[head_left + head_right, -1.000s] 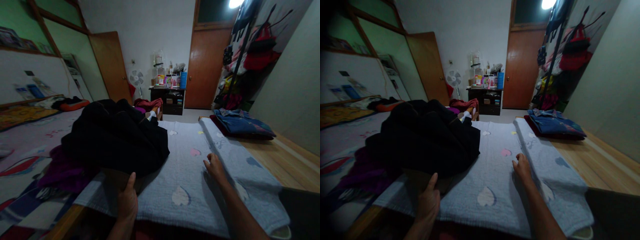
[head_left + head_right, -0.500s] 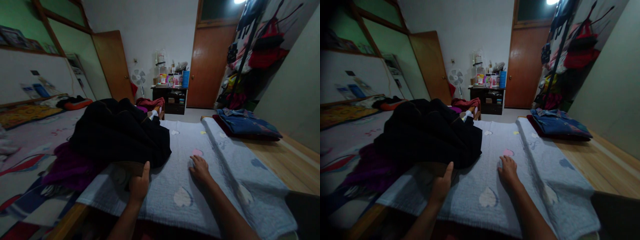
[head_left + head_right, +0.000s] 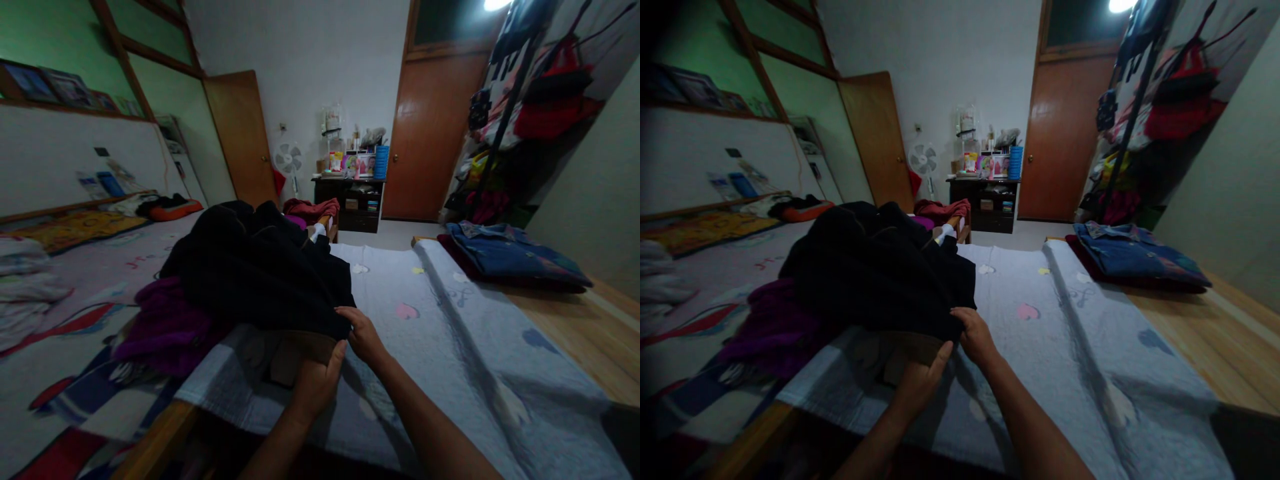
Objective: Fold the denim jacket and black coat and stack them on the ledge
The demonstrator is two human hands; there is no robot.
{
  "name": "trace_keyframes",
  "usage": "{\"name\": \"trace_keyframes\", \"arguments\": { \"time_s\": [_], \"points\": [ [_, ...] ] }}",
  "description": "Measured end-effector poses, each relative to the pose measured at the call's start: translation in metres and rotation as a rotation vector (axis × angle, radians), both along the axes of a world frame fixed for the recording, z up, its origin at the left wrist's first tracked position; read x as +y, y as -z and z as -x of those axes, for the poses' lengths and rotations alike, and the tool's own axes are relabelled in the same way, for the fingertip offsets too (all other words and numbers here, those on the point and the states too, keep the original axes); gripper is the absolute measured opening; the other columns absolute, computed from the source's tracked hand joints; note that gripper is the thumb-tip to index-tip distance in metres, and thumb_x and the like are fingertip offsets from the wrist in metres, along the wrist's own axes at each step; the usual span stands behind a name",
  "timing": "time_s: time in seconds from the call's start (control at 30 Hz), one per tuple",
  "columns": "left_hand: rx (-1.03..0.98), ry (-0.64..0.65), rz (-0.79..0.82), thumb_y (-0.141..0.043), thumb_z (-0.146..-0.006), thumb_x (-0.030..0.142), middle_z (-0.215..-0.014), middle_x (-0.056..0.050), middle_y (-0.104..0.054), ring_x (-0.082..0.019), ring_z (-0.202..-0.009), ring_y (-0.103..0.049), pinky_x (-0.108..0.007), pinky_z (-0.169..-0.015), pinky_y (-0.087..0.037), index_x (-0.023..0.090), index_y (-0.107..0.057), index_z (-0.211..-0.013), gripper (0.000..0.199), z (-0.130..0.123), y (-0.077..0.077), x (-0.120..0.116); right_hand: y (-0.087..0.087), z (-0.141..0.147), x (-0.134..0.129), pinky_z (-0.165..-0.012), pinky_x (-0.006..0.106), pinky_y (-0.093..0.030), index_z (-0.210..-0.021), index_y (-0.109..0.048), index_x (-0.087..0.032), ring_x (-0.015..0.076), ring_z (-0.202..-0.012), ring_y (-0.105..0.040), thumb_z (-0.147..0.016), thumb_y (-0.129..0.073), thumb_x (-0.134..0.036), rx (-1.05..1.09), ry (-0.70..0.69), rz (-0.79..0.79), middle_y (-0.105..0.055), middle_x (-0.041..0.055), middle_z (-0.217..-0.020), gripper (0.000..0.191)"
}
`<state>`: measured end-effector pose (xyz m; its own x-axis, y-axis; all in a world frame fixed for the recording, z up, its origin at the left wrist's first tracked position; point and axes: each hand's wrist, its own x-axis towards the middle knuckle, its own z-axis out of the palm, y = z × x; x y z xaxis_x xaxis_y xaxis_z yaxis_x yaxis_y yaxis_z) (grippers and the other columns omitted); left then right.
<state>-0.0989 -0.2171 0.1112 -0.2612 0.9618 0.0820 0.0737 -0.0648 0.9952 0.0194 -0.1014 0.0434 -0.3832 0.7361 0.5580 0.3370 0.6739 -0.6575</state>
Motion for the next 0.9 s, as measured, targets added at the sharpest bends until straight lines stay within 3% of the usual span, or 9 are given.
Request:
{"name": "trace_keyframes", "arguments": {
  "time_s": [0.1, 0.2, 0.3, 0.37, 0.47, 0.57, 0.63, 0.77, 0.9],
  "points": [
    [-0.146, 0.083, 0.102, -0.078, -0.066, 0.025, -0.092, -0.009, -0.073, -0.026, -0.117, -0.057, -0.036, -0.108, -0.035, 0.020, -0.070, -0.088, 0.023, 0.014, 0.008, -0.005, -0.004, -0.009, 0.002, -0.096, 0.041, -0.048, -0.113, -0.065, -0.023, 0.0194, -0.107, -0.061, -0.072, -0.042, -0.003, 0.018, 0.019, 0.042, -0.068, 0.0056, -0.111, 0.051],
    [-0.447, 0.053, 0.174, -0.079, -0.067, 0.027, -0.085, -0.009, -0.072, -0.025, -0.101, -0.065, -0.038, -0.097, -0.047, 0.019, -0.067, -0.085, 0.023, 0.032, 0.018, -0.008, -0.017, -0.022, 0.002, -0.097, 0.040, -0.048, -0.114, -0.065, -0.024, 0.0185, -0.107, -0.062, -0.074, -0.041, -0.004, 0.013, 0.014, 0.041, -0.069, 0.0043, -0.112, 0.051],
    [-0.742, -0.138, 0.156, -0.077, -0.070, 0.025, -0.069, 0.000, -0.066, -0.015, -0.074, -0.067, -0.025, -0.074, -0.055, 0.019, -0.059, -0.072, 0.019, 0.053, 0.020, -0.006, -0.029, -0.033, 0.000, -0.097, 0.039, -0.048, -0.114, -0.066, -0.025, 0.0184, -0.107, -0.062, -0.073, -0.040, -0.003, 0.000, 0.021, 0.028, -0.069, 0.0033, -0.111, 0.052],
    [-0.803, -0.326, 0.110, -0.076, -0.071, 0.020, -0.056, 0.007, -0.055, -0.007, -0.055, -0.059, -0.015, -0.060, -0.052, 0.019, -0.054, -0.066, 0.022, 0.069, 0.013, 0.000, -0.033, -0.039, -0.003, -0.097, 0.039, -0.048, -0.113, -0.066, -0.025, 0.0184, -0.107, -0.062, -0.073, -0.040, -0.002, -0.011, 0.036, 0.024, -0.069, 0.0033, -0.112, 0.054],
    [-0.721, -0.491, -0.065, -0.071, -0.075, 0.015, -0.068, 0.007, -0.061, -0.005, -0.065, -0.062, -0.013, -0.073, -0.052, 0.023, -0.061, -0.086, 0.016, 0.088, -0.006, 0.011, -0.033, -0.044, -0.010, -0.097, 0.039, -0.048, -0.113, -0.067, -0.025, 0.0181, -0.107, -0.062, -0.074, -0.041, -0.002, -0.032, 0.038, 0.011, -0.069, 0.0037, -0.112, 0.052],
    [-0.550, -0.460, -0.280, -0.070, -0.076, 0.018, -0.113, 0.003, -0.065, -0.012, -0.106, -0.061, -0.028, -0.101, -0.044, 0.031, -0.056, -0.118, 0.046, 0.097, -0.023, 0.022, -0.028, -0.048, -0.019, -0.098, 0.039, -0.047, -0.114, -0.066, -0.026, 0.0181, -0.108, -0.061, -0.076, -0.042, -0.004, -0.059, 0.019, -0.006, -0.068, 0.0039, -0.114, 0.050],
    [-0.420, -0.459, -0.348, -0.072, -0.073, 0.016, -0.128, 0.000, -0.059, -0.016, -0.117, -0.056, -0.034, -0.108, -0.038, 0.031, -0.050, -0.128, 0.061, 0.098, -0.029, 0.030, -0.022, -0.050, -0.023, -0.098, 0.039, -0.047, -0.114, -0.066, -0.026, 0.0180, -0.109, -0.061, -0.077, -0.042, -0.004, -0.069, 0.019, -0.009, -0.068, 0.0040, -0.116, 0.049],
    [-0.182, -0.491, -0.359, -0.068, -0.072, 0.013, -0.131, -0.004, -0.057, -0.020, -0.119, -0.055, -0.038, -0.110, -0.036, 0.024, -0.048, -0.132, 0.065, 0.089, -0.032, 0.047, -0.007, -0.057, -0.026, -0.099, 0.040, -0.047, -0.114, -0.066, -0.027, 0.0179, -0.110, -0.061, -0.077, -0.041, -0.004, -0.053, 0.028, 0.018, -0.067, 0.0030, -0.117, 0.050],
    [0.019, -0.397, -0.343, -0.064, -0.075, 0.015, -0.129, -0.006, -0.059, -0.021, -0.121, -0.053, -0.037, -0.110, -0.034, 0.021, -0.050, -0.131, 0.058, 0.071, -0.038, 0.058, 0.006, -0.069, -0.027, -0.101, 0.042, -0.045, -0.118, -0.064, -0.027, 0.0182, -0.113, -0.059, -0.074, -0.040, -0.004, -0.054, 0.037, 0.071, -0.065, 0.0028, -0.121, 0.056]
  ]
}}
